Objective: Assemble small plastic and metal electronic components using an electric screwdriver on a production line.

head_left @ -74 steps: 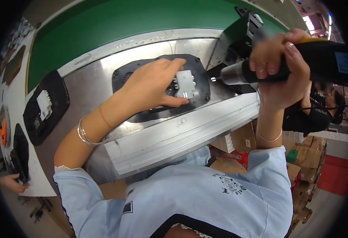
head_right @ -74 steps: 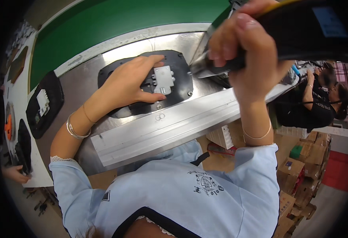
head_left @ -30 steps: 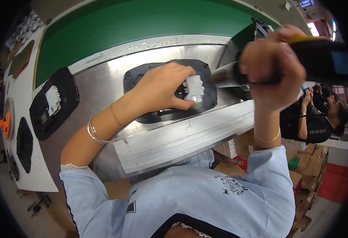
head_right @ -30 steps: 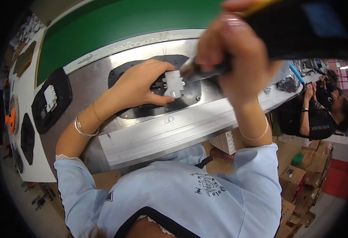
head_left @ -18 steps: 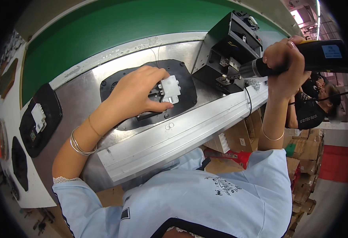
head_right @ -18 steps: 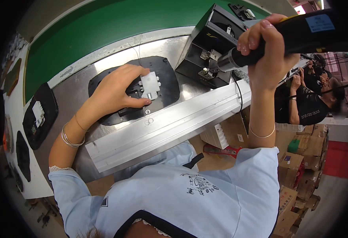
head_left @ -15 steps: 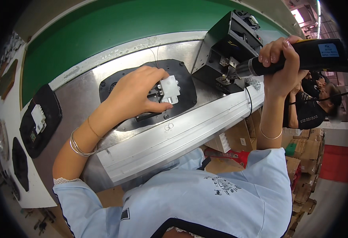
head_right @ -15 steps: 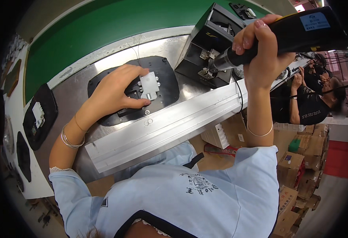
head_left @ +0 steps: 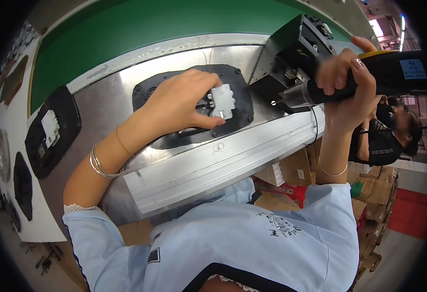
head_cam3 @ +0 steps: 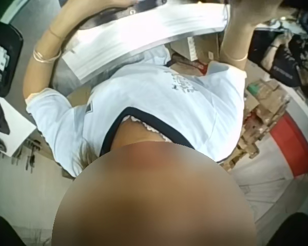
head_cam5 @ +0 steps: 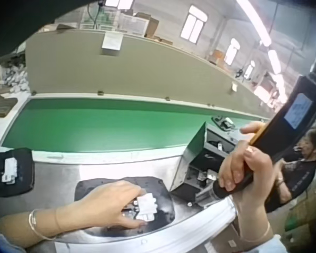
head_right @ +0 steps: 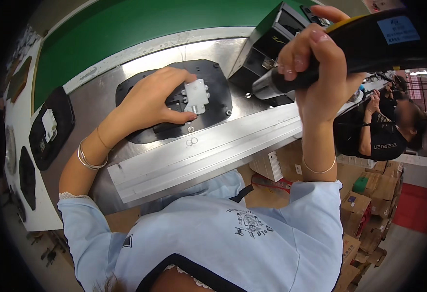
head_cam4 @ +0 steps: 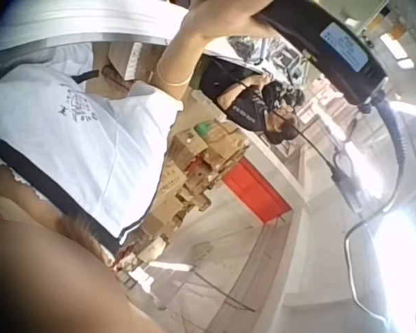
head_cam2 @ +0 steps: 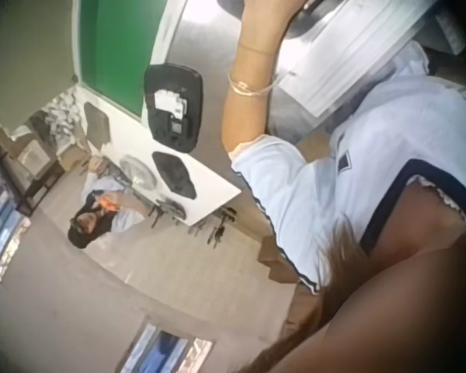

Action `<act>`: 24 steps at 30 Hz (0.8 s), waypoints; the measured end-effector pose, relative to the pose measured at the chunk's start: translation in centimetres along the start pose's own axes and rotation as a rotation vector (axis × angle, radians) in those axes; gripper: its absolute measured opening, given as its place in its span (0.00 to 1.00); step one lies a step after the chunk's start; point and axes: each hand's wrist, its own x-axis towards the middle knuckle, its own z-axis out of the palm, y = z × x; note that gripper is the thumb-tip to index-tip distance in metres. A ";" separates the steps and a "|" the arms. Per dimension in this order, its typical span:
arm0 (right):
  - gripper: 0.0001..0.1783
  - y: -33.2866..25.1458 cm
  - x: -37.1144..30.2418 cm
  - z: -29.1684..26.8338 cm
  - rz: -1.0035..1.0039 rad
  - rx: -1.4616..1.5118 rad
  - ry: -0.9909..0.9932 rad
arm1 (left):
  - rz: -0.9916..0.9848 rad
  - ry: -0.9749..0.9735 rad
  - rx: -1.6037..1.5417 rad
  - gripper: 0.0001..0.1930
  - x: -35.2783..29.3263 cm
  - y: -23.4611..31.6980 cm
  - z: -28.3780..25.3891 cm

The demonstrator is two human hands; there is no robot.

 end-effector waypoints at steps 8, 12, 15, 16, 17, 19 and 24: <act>0.12 2.5 0.5 6.5 0.036 0.303 -0.204 | -0.010 -0.031 -0.009 0.26 0.0 0.0 -0.1; 0.11 3.3 0.5 7.7 0.021 0.309 -0.289 | -0.040 -0.081 0.013 0.26 0.1 0.4 -0.5; 0.11 3.6 0.6 7.9 0.019 0.286 -0.314 | -0.036 -0.093 -0.009 0.25 0.2 0.1 -0.3; 0.11 3.7 0.5 7.9 0.024 0.286 -0.317 | -0.040 -0.091 -0.012 0.25 0.2 0.0 -0.2; 0.10 3.8 0.5 7.9 0.038 0.293 -0.311 | -0.035 -0.083 -0.012 0.26 0.1 0.0 -0.2; 0.10 4.0 0.4 8.0 0.054 0.301 -0.307 | -0.032 -0.075 -0.012 0.26 0.1 -0.1 -0.1; 0.11 4.2 0.3 8.1 0.063 0.299 -0.303 | -0.032 -0.061 0.014 0.26 0.1 -0.1 -0.1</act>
